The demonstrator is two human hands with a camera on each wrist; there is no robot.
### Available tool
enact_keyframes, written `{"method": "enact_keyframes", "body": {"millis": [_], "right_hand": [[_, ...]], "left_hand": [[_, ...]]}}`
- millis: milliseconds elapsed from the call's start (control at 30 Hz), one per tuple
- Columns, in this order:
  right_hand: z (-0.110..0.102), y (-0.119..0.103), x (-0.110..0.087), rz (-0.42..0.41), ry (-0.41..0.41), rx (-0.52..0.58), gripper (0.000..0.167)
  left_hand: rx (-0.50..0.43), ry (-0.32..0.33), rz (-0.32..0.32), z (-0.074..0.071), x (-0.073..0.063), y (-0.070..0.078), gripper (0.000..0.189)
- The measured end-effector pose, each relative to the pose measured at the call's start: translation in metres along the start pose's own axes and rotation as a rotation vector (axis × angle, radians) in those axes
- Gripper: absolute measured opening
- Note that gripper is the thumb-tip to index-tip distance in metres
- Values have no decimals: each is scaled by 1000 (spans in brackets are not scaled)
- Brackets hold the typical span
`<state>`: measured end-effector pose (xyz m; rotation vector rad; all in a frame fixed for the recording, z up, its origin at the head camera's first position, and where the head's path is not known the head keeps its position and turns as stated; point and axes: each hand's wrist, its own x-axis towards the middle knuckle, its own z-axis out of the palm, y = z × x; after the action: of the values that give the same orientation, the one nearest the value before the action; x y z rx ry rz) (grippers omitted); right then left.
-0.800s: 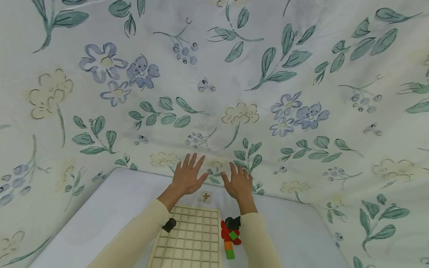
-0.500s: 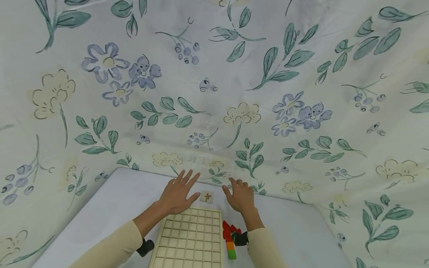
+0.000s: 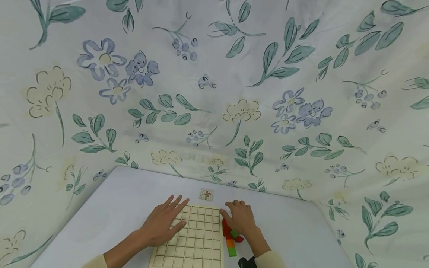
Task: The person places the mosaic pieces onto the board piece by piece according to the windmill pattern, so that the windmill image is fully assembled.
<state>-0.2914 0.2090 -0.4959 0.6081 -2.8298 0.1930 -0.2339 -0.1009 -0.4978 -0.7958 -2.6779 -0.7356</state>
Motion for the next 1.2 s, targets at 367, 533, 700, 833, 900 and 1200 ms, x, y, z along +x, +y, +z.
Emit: {"method": "enact_keyframes", "body": {"millis": [367,533,700,833,900,1200], "right_hand": [[15,0,-32,20,-122,-58,43],[15,0,-39,-5,-77,-57,37],[17,-3,-39,22,-24,-11,32],[25,-5,-36,71,24,15,28],[29,-6,-34,94,50,26,25],[34,-10,-25,277,78,174,16]], "left_hand": [[-1,-23,-75,14,-52,-12,67],[64,-61,-103,13,-67,-17,71],[113,-73,-135,13,-75,-21,73],[99,-60,-152,16,-78,-22,72],[89,-44,-152,17,-79,-22,71],[159,74,-88,31,-85,-32,70]]}}
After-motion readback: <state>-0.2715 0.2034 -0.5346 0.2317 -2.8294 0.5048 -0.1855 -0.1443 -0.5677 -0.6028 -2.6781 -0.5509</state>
